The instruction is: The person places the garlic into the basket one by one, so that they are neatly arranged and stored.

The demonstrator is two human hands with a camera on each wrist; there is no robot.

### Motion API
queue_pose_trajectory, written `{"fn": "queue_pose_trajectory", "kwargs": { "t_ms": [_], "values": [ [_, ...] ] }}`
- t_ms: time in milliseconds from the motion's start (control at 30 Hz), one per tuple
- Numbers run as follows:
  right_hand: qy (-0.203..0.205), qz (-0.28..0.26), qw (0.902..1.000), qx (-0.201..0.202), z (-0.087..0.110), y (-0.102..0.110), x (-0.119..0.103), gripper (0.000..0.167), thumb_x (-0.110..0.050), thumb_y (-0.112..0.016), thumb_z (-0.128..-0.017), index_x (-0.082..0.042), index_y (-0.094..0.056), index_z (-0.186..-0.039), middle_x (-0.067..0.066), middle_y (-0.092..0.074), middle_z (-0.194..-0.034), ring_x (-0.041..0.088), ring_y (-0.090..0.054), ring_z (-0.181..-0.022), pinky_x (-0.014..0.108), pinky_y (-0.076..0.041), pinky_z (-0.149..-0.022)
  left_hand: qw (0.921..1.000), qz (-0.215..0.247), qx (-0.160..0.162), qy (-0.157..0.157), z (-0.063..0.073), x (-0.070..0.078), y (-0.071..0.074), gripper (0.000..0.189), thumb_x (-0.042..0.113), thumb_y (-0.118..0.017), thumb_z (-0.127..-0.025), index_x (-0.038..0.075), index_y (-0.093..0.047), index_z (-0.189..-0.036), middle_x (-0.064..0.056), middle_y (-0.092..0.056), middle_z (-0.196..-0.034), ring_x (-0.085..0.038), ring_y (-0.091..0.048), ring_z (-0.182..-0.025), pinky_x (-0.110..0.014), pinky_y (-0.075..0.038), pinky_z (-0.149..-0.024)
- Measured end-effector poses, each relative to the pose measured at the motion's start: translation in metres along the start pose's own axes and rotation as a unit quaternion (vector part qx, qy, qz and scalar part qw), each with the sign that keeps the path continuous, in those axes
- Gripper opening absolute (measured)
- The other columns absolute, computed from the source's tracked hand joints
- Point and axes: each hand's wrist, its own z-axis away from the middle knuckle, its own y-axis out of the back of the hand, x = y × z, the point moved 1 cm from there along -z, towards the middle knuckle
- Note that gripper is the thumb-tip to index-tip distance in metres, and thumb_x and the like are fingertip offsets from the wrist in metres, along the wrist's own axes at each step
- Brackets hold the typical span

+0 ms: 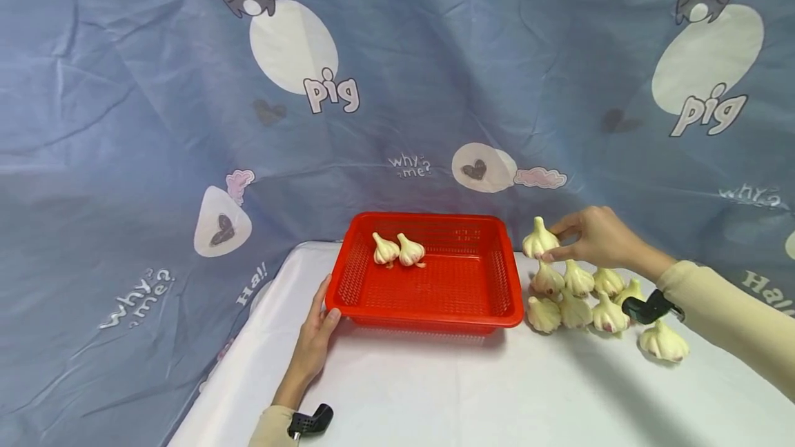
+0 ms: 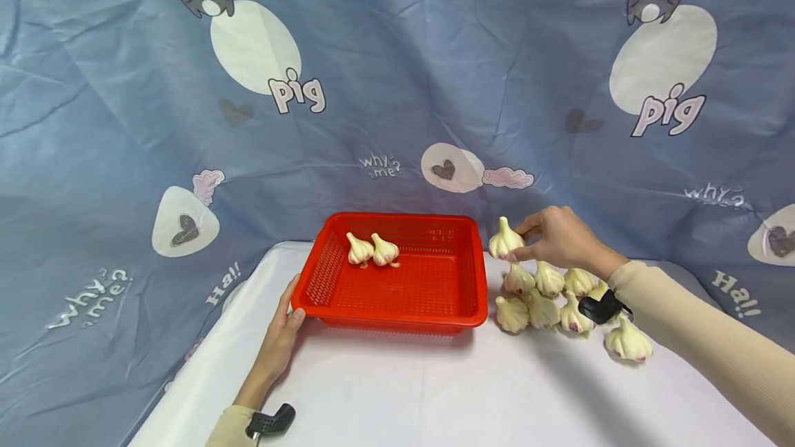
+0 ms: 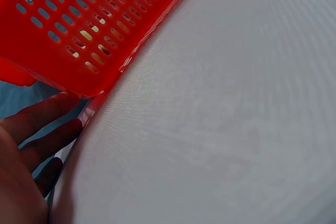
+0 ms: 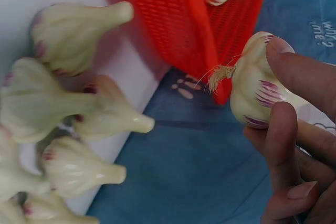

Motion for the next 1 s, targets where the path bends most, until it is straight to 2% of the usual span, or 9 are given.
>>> {"fn": "queue_pose_trajectory", "kwargs": {
  "t_ms": [200,367,567,667,733,800,900,967,1000],
  "values": [
    [0.010,-0.006,0.9999,0.005,-0.024,-0.005,-0.007,0.048,-0.040,-0.098,-0.074,-0.008,-0.084,-0.107,0.002,-0.083,-0.093,0.027,-0.080,-0.095,0.047,-0.058,-0.084,1.0000,-0.008,0.001,0.000,0.000,0.001,-0.002,0.068,0.023,-0.051,-0.110,0.039,-0.022,-0.170,0.000,-0.036,-0.172,-0.025,-0.044,-0.153,-0.024,-0.030,-0.119],
    [0.009,-0.023,0.9996,0.011,-0.042,-0.014,-0.012,0.041,-0.037,-0.098,-0.074,-0.013,-0.085,-0.104,-0.001,-0.083,-0.091,0.024,-0.080,-0.096,0.043,-0.055,-0.087,0.9999,-0.011,-0.002,0.003,-0.001,0.002,-0.003,0.068,0.024,-0.051,-0.110,0.040,-0.021,-0.170,-0.001,-0.037,-0.172,-0.026,-0.047,-0.151,-0.027,-0.033,-0.119],
    [0.004,-0.041,0.9991,0.011,-0.062,-0.028,-0.018,0.042,-0.039,-0.097,-0.075,-0.011,-0.085,-0.103,0.003,-0.084,-0.094,0.027,-0.080,-0.096,0.047,-0.058,-0.088,1.0000,-0.006,-0.002,-0.004,-0.002,0.002,-0.003,0.068,0.025,-0.051,-0.109,0.039,-0.022,-0.169,-0.003,-0.035,-0.173,-0.031,-0.044,-0.153,-0.060,-0.031,-0.123],
    [-0.001,-0.050,0.9987,0.009,-0.073,-0.034,-0.022,0.041,-0.038,-0.097,-0.075,-0.011,-0.085,-0.102,0.004,-0.084,-0.096,0.027,-0.080,-0.098,0.049,-0.059,-0.089,1.0000,0.001,-0.002,-0.009,-0.003,0.002,-0.002,0.068,0.024,-0.051,-0.109,0.038,-0.023,-0.169,-0.004,-0.035,-0.173,-0.033,-0.043,-0.153,-0.068,-0.029,-0.123],
    [0.000,-0.055,0.9984,0.008,-0.081,-0.038,-0.025,0.040,-0.037,-0.097,-0.075,-0.010,-0.085,-0.102,0.006,-0.083,-0.097,0.028,-0.080,-0.098,0.049,-0.060,-0.088,1.0000,0.001,0.000,-0.008,-0.002,0.003,-0.001,0.068,0.024,-0.051,-0.109,0.038,-0.023,-0.169,-0.003,-0.036,-0.172,-0.032,-0.044,-0.153,-0.065,-0.029,-0.123],
    [-0.002,-0.060,0.9982,0.008,-0.088,-0.041,-0.030,0.038,-0.034,-0.098,-0.075,-0.010,-0.085,-0.101,0.006,-0.083,-0.097,0.028,-0.079,-0.099,0.048,-0.059,-0.088,1.0000,0.001,0.000,-0.005,-0.002,0.004,0.000,0.068,0.023,-0.051,-0.109,0.039,-0.022,-0.169,-0.003,-0.037,-0.172,-0.029,-0.046,-0.152,-0.050,-0.033,-0.125],
    [-0.002,-0.063,0.9980,0.005,-0.099,-0.047,-0.036,0.038,-0.032,-0.098,-0.074,-0.010,-0.086,-0.102,0.006,-0.083,-0.096,0.026,-0.079,-0.097,0.042,-0.058,-0.085,1.0000,-0.007,0.001,0.003,-0.001,0.002,0.000,0.068,0.024,-0.050,-0.110,0.040,-0.021,-0.170,-0.002,-0.038,-0.172,-0.025,-0.047,-0.151,-0.038,-0.033,-0.123],
    [-0.002,-0.068,0.9977,0.002,-0.105,-0.051,-0.041,0.037,-0.030,-0.098,-0.074,-0.009,-0.086,-0.102,0.005,-0.083,-0.094,0.023,-0.080,-0.094,0.039,-0.056,-0.083,0.9999,-0.010,0.002,0.007,0.000,0.001,-0.001,0.068,0.024,-0.050,-0.110,0.040,-0.021,-0.169,-0.001,-0.038,-0.171,-0.024,-0.048,-0.150,-0.036,-0.033,-0.122],
    [0.000,-0.070,0.9975,-0.001,-0.107,-0.054,-0.043,0.037,-0.029,-0.098,-0.074,-0.009,-0.086,-0.102,0.005,-0.083,-0.093,0.021,-0.080,-0.092,0.039,-0.056,-0.083,0.9999,-0.011,0.001,0.006,0.000,0.000,-0.001,0.068,0.024,-0.050,-0.110,0.040,-0.021,-0.169,-0.001,-0.038,-0.172,-0.024,-0.048,-0.150,-0.042,-0.033,-0.123]
  ]
}}
